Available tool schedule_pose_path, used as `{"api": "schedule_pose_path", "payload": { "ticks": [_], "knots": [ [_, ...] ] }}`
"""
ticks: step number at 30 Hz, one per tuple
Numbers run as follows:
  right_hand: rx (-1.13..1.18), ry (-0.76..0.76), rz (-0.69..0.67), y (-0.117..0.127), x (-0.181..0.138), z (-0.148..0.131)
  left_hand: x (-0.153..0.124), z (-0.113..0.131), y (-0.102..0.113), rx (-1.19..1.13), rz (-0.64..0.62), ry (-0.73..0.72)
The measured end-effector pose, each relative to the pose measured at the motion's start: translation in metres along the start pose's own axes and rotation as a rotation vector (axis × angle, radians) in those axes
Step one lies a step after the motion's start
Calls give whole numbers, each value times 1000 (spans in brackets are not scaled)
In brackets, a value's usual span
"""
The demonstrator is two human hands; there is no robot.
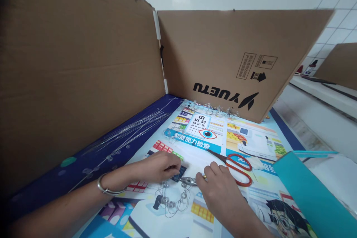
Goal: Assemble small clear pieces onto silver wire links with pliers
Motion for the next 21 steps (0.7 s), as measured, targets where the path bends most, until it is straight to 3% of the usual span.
{"api": "schedule_pose_path", "payload": {
  "ticks": [10,15,21],
  "knots": [
    [69,-43,-14,-2,-1,5,-1,0,-3,-43,-14,-21],
    [101,-69,-8,-3,-2,10,-1,-8,-8,-239,-78,-27],
    [107,-193,87,7,-8,28,0,-31,-26,-604,-120,112]
  ]
}}
Point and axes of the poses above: each hand's wrist, its own x-axis towards the middle knuckle, its own y-axis out of the back of the hand, z = x × y, the point moved 10 cm from there along x, towards the middle knuckle, and after that the axes turned 10 degrees about x, right-handed, at the moved point
